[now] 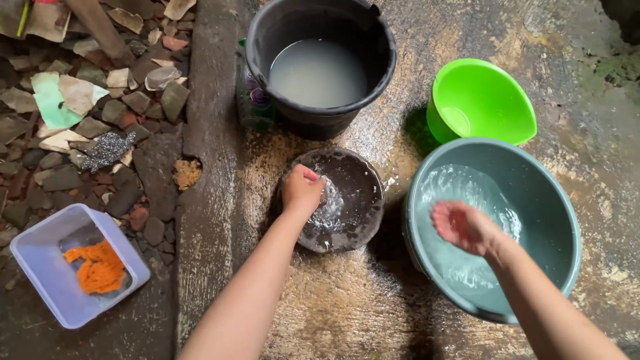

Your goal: Stirring a vegetable dish in a pan and then washing a stone mortar and pestle in an outdoor washing area.

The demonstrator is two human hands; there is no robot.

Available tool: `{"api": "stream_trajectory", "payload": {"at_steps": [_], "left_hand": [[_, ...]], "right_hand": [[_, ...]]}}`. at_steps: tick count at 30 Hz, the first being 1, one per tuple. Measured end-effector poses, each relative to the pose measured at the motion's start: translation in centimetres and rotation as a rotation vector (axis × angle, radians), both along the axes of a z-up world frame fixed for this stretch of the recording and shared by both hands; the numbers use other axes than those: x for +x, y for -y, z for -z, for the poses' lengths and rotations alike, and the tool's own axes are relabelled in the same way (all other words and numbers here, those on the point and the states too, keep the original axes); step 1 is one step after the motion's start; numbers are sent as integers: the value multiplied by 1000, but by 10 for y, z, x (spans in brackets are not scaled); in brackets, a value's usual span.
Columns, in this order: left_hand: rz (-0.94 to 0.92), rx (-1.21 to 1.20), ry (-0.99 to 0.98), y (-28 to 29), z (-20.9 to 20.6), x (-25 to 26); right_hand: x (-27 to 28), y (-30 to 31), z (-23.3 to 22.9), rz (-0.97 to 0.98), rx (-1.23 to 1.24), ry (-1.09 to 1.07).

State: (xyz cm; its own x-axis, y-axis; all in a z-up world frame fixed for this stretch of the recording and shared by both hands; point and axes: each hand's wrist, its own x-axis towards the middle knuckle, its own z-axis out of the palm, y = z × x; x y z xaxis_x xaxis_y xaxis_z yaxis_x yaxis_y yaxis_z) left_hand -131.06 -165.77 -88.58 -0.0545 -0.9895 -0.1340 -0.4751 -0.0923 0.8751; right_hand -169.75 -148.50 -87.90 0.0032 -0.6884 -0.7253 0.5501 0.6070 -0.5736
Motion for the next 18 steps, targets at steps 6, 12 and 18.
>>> {"api": "stream_trajectory", "payload": {"at_steps": [6, 12, 18], "left_hand": [[126, 51, 635, -26, -75, 4], [231, 550, 656, -44, -118, 19], [101, 635, 228, -58, -128, -7]], "right_hand": [[210, 76, -166, -477, -236, -170], [250, 73, -103, -655, -167, -609], [266, 31, -84, -933, -264, -878]]}}
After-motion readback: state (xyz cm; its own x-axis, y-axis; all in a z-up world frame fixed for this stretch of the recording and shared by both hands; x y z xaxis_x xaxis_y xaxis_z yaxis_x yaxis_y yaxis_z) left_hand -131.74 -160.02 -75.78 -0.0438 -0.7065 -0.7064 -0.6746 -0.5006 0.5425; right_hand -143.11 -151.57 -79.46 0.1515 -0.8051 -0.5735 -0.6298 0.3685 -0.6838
